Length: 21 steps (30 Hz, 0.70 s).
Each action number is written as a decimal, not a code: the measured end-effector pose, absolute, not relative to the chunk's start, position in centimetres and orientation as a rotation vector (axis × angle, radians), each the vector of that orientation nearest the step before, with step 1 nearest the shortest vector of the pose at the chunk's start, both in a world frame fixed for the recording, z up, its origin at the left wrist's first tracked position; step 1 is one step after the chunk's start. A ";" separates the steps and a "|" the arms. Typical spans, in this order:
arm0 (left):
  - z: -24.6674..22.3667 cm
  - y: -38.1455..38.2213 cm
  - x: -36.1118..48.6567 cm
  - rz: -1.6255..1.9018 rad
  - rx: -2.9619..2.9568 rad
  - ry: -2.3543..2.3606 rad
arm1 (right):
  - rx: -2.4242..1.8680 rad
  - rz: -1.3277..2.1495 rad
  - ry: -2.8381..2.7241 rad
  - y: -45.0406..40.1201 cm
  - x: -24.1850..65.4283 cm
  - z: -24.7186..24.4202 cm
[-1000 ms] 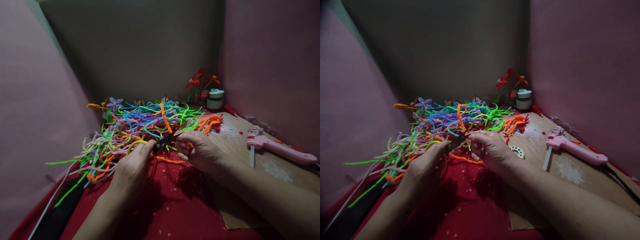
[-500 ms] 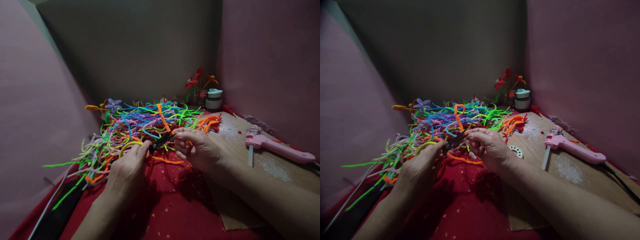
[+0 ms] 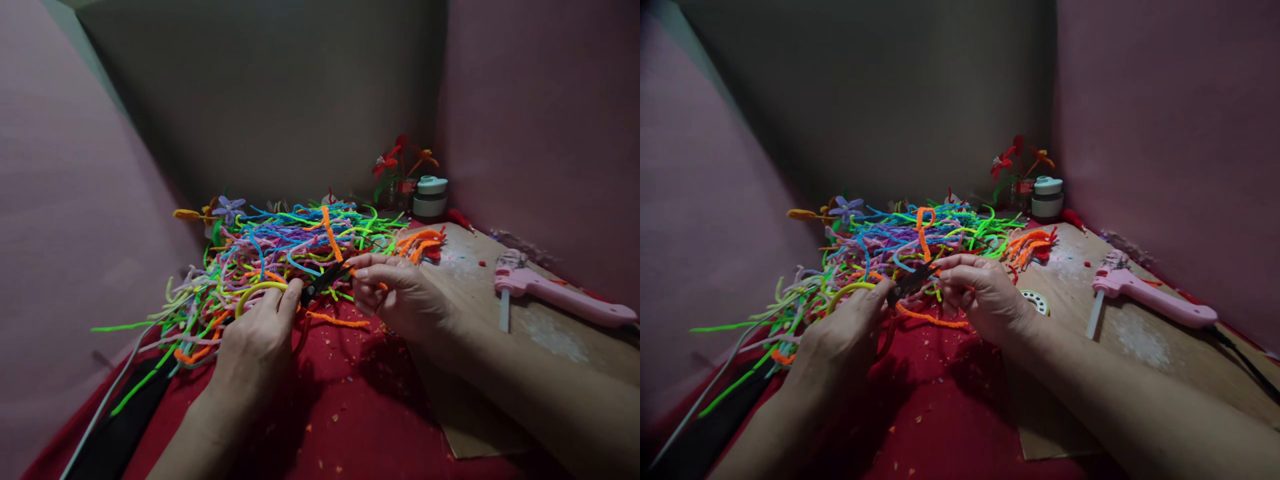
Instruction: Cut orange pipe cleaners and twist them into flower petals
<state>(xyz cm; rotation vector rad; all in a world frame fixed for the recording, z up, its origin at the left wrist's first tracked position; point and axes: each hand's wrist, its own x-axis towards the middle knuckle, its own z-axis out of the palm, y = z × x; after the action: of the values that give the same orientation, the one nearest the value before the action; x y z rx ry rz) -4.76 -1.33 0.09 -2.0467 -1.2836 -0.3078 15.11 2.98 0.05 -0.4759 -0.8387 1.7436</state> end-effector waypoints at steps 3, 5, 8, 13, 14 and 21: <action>0.1 -1.6 -4.5 -0.257 -1.962 -1.292 | -0.496 1.711 -0.864 3.1 15.1 -0.1; 0.0 -1.6 -4.4 -0.241 -1.914 -1.285 | -0.496 1.711 -0.870 3.1 15.1 0.0; -0.2 -1.6 -4.4 -0.260 -1.916 -1.257 | -0.511 1.720 -0.852 3.0 15.1 0.2; -0.2 -1.6 -4.5 -0.287 -1.926 -1.237 | -0.569 1.744 -0.814 2.8 15.2 0.4; -0.2 -1.6 -4.5 -0.284 -1.929 -1.242 | -0.573 1.745 -0.803 2.8 15.2 0.3; 0.1 -1.7 -4.3 -0.244 -1.978 -1.281 | -0.568 1.744 -0.795 2.9 15.0 0.4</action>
<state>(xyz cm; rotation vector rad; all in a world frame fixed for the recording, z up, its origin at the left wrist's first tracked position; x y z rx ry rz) -4.35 -1.73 0.05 -1.9781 -1.2814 -0.2439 15.03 2.94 0.43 -0.5684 -0.7949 1.7435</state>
